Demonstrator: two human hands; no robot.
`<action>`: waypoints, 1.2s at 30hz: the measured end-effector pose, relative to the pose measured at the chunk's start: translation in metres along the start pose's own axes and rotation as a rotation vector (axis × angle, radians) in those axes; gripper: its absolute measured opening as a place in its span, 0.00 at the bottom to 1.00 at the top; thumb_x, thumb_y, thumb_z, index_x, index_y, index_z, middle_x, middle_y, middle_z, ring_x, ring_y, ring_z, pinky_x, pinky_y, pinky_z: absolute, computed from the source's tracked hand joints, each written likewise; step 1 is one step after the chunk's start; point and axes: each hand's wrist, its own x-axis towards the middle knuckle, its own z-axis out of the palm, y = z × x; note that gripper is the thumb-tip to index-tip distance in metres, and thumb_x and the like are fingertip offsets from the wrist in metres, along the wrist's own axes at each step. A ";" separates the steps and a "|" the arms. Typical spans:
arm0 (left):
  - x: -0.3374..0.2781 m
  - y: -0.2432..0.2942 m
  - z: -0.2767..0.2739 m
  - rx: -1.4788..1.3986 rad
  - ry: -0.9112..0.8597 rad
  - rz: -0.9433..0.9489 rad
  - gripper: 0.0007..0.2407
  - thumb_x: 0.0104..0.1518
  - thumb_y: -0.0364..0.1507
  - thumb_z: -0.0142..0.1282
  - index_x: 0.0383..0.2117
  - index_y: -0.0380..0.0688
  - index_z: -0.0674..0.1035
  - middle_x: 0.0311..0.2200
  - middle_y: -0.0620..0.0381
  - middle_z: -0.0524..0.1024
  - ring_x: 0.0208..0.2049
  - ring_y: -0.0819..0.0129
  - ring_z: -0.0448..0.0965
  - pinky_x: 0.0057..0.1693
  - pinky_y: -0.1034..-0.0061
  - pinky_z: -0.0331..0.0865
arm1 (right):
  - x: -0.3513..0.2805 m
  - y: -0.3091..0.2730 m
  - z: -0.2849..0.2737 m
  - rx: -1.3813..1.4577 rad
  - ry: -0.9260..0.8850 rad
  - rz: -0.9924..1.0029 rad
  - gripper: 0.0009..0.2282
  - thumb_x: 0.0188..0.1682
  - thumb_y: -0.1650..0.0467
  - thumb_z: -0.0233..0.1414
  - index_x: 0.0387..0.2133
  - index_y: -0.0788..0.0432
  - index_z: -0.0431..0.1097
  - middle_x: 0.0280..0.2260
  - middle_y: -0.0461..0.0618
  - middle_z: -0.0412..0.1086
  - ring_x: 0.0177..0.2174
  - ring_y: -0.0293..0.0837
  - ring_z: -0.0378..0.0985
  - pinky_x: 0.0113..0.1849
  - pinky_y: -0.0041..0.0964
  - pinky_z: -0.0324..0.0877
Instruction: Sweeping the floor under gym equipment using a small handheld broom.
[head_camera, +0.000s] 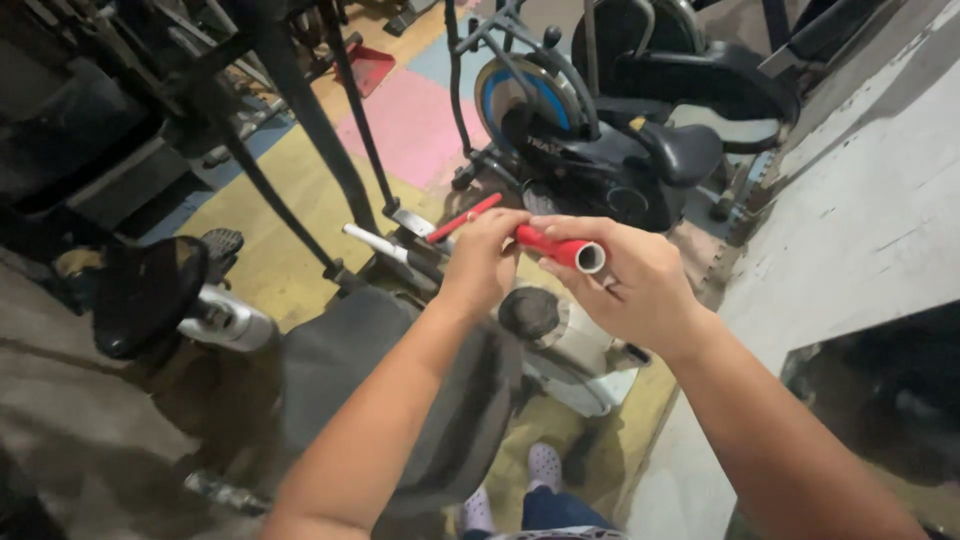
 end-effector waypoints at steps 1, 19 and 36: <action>0.004 0.003 0.005 0.005 -0.004 -0.002 0.16 0.50 0.19 0.63 0.44 0.53 0.81 0.41 0.55 0.81 0.46 0.51 0.82 0.56 0.58 0.73 | 0.003 0.004 -0.008 -0.016 -0.008 0.001 0.09 0.47 0.69 0.64 0.38 0.58 0.77 0.39 0.50 0.81 0.40 0.51 0.85 0.41 0.38 0.76; 0.065 -0.031 0.063 0.068 -0.154 -0.042 0.16 0.53 0.20 0.58 0.46 0.57 0.79 0.43 0.60 0.78 0.49 0.54 0.80 0.57 0.62 0.73 | 0.034 0.088 -0.045 -0.062 -0.105 -0.027 0.09 0.45 0.71 0.63 0.37 0.61 0.76 0.36 0.55 0.80 0.37 0.56 0.84 0.39 0.40 0.77; 0.115 -0.083 0.043 0.078 -0.238 -0.111 0.15 0.55 0.20 0.54 0.47 0.55 0.78 0.43 0.57 0.78 0.49 0.53 0.81 0.54 0.62 0.75 | 0.091 0.140 0.001 -0.038 -0.130 0.000 0.11 0.44 0.70 0.64 0.37 0.65 0.76 0.36 0.58 0.80 0.38 0.59 0.84 0.38 0.45 0.79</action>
